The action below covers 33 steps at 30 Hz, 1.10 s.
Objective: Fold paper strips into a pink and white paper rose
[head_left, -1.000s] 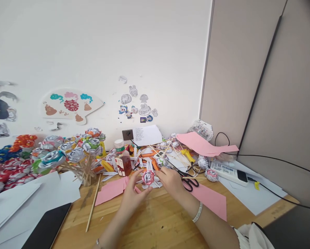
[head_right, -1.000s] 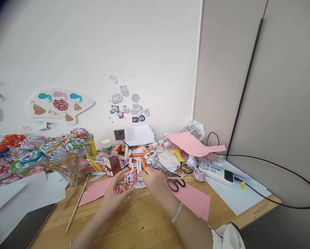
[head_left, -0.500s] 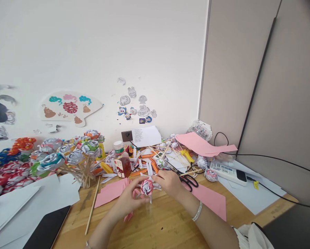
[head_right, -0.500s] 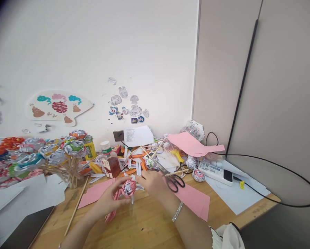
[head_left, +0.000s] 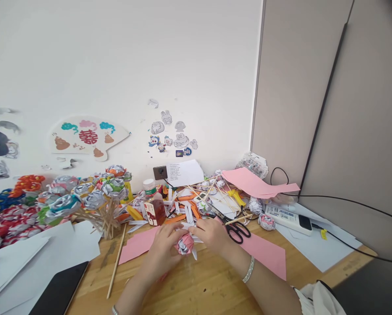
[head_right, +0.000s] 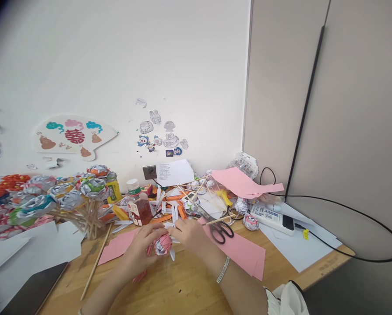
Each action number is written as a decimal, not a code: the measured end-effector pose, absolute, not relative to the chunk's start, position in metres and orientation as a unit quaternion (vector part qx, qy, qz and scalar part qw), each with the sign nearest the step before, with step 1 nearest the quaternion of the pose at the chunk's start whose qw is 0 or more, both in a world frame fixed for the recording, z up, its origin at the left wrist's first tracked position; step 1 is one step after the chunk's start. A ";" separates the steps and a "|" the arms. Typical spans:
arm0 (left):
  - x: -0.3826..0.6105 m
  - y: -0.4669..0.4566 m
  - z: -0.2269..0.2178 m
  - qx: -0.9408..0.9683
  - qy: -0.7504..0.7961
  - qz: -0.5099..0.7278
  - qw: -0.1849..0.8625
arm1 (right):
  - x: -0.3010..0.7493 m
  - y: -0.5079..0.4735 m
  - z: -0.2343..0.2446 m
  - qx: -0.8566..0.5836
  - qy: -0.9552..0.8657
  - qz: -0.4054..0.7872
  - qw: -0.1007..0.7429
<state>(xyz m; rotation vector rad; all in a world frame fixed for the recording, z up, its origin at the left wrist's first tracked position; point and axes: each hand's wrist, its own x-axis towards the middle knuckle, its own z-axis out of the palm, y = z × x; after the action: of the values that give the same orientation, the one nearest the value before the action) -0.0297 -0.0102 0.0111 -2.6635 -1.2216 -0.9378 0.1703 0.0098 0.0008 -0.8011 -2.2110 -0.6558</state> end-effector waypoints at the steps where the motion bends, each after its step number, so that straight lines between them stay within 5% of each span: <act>1: -0.029 -0.011 0.011 -0.867 -0.394 -0.303 0.042 | 0.171 0.011 0.001 -0.314 -0.852 -0.236 0.347; 11: -0.022 -0.015 0.008 -0.829 -0.424 -0.335 0.146 | 0.178 0.012 0.010 -0.367 -0.820 -0.097 0.427; 18: -0.022 -0.011 -0.001 -0.787 -0.445 -0.363 0.225 | 0.160 -0.002 0.003 -0.369 -0.832 -0.064 0.409; 33: -0.012 -0.013 -0.009 -0.763 -0.452 -0.370 0.279 | 0.146 -0.010 -0.004 -0.362 -0.797 0.053 0.481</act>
<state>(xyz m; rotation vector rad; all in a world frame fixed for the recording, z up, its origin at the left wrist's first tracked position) -0.0124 -0.0126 -0.0092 -2.0457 -1.2120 -0.9919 0.1463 -0.0097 -0.0044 -0.8827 -1.9428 0.1286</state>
